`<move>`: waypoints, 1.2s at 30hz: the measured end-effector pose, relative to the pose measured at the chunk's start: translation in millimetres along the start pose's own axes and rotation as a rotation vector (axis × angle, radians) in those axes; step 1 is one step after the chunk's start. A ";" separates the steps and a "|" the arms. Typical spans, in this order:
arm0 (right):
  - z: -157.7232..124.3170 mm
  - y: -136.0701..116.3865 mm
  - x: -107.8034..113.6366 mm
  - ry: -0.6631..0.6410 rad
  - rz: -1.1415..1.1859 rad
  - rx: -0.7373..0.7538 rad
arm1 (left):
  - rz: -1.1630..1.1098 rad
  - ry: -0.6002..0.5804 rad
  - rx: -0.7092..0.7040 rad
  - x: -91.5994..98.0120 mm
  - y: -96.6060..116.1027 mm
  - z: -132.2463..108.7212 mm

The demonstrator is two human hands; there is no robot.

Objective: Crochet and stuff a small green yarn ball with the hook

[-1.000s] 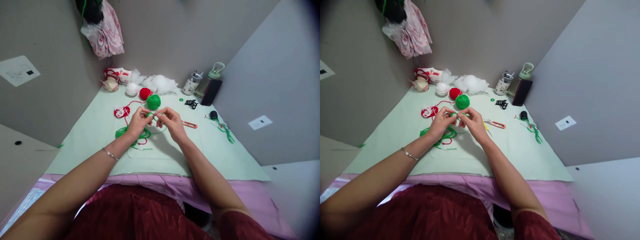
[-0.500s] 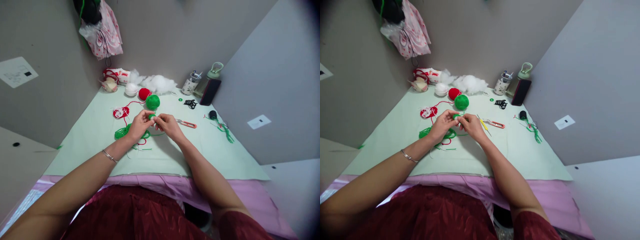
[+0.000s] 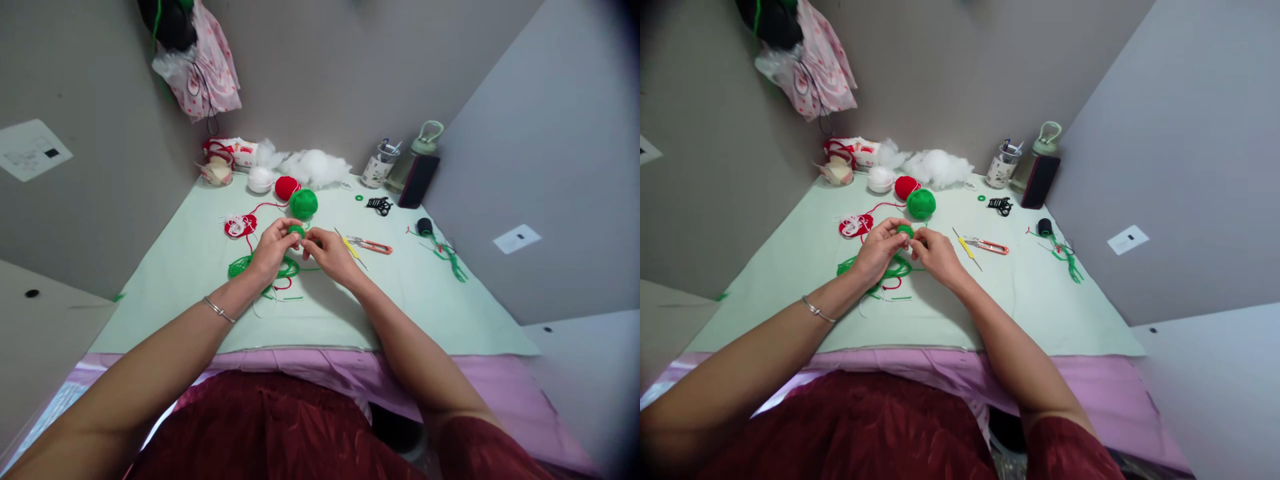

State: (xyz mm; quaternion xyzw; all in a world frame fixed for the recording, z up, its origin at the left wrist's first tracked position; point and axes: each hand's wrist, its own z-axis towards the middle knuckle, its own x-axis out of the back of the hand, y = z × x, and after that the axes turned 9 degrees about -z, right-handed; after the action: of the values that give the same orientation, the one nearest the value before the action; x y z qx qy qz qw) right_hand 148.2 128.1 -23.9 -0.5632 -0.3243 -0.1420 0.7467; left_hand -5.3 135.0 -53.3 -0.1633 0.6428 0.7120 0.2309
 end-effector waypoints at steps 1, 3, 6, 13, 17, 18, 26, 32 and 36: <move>-0.1 0.6 -1.6 -0.010 -0.005 0.001 | 0.001 0.002 0.002 0.2 -0.4 0.2; -0.3 1.6 -5.4 -0.019 -0.010 0.008 | 0.004 0.002 0.003 0.6 -0.6 0.3; -0.8 1.4 -8.9 -0.017 -0.026 0.016 | 0.019 -0.003 -0.008 1.0 0.0 0.4; -1.8 2.8 12.4 -0.083 -0.246 0.008 | 0.059 0.008 -0.058 6.1 4.6 3.8; 0.7 20.4 35.3 0.058 -0.527 -0.133 | 0.043 -0.002 -0.044 10.5 7.6 5.0; 1.8 26.5 40.1 0.088 -0.593 -0.184 | 0.040 -0.009 -0.044 10.8 7.7 4.9; 9.9 61.3 50.0 0.029 -0.830 -0.347 | 0.053 -0.077 -0.093 5.9 7.6 2.9; 11.4 66.3 48.8 0.022 -0.765 -0.328 | 0.107 -0.097 -0.110 6.0 10.5 0.5; 12.8 59.8 49.8 0.080 -0.639 -0.272 | 0.138 -0.096 -0.106 6.1 11.0 -0.3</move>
State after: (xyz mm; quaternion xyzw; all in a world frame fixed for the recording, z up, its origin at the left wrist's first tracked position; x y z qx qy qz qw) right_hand 215.9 167.1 -34.7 -0.5216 -0.4328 -0.4325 0.5946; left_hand -16.4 134.6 -47.3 -0.0963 0.6022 0.7661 0.2029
